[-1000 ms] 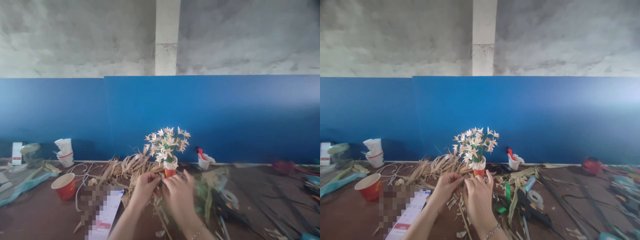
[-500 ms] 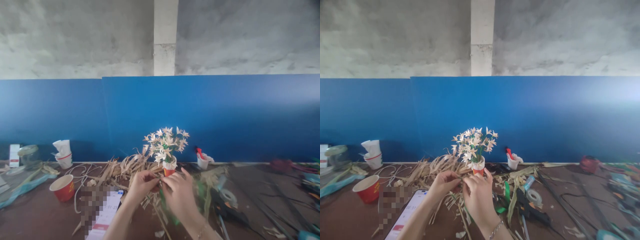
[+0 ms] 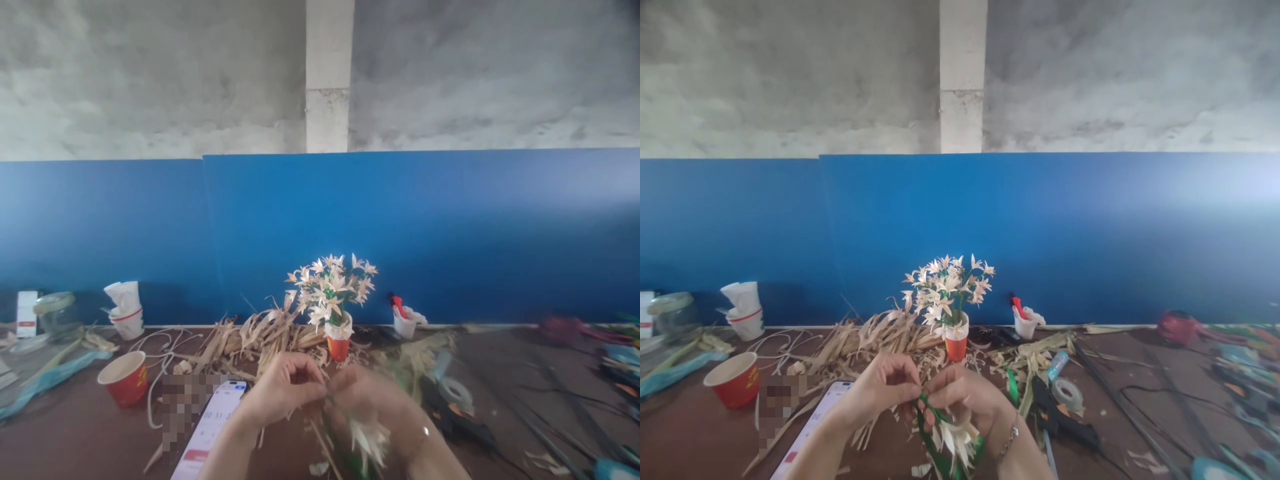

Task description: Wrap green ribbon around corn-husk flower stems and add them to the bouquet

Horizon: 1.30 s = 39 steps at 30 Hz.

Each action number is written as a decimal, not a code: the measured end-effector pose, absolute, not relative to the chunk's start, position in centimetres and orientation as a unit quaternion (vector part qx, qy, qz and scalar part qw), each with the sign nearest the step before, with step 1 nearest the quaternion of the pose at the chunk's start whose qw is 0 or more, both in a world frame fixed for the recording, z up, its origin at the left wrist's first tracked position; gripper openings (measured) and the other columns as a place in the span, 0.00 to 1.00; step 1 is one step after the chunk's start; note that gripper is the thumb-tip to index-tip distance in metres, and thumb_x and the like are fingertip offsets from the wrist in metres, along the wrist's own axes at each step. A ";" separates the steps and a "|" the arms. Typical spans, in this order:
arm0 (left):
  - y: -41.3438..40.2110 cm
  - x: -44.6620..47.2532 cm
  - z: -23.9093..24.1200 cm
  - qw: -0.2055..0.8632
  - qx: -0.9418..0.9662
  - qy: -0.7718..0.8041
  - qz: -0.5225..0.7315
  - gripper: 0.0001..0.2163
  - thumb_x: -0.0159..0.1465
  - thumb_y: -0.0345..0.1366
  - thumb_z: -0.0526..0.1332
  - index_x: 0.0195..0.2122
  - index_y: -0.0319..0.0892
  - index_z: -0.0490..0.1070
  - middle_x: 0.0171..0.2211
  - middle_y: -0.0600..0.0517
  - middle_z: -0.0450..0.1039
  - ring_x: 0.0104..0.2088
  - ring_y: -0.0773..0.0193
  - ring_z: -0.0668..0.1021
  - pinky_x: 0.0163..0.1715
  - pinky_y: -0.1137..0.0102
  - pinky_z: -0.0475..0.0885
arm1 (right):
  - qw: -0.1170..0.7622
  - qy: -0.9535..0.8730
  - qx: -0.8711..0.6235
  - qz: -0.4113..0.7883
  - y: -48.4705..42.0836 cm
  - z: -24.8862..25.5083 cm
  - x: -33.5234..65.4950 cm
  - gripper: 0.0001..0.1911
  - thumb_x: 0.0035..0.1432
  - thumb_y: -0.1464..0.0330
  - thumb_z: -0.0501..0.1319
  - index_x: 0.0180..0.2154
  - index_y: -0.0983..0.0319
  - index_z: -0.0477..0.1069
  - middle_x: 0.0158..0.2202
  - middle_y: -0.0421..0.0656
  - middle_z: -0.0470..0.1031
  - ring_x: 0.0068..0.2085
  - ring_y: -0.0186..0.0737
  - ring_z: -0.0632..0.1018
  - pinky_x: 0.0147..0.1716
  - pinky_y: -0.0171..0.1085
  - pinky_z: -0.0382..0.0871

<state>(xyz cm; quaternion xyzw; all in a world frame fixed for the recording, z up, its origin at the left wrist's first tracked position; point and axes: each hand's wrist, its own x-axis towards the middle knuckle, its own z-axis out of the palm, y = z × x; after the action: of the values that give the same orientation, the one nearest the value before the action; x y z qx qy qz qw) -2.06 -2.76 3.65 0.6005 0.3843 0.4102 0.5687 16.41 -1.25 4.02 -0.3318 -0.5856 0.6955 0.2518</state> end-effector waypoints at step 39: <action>-0.7 -1.9 2.6 0.527 0.569 0.410 0.479 0.10 0.48 0.38 0.68 0.26 0.37 0.74 0.16 0.53 0.75 0.18 0.66 0.76 0.21 0.72 0.72 | 0.395 -0.699 -0.474 0.361 -1.1 3.3 14.9 0.05 0.46 0.69 0.60 0.24 0.62 0.74 0.24 0.41 0.77 0.29 0.41 0.75 0.31 0.37 0.65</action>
<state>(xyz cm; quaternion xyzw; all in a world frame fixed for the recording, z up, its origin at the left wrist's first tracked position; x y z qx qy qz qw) -1.94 -0.72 2.60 0.5694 0.4101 0.4794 0.5270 14.88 -1.12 3.34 -0.4739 -0.6992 0.3610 0.3952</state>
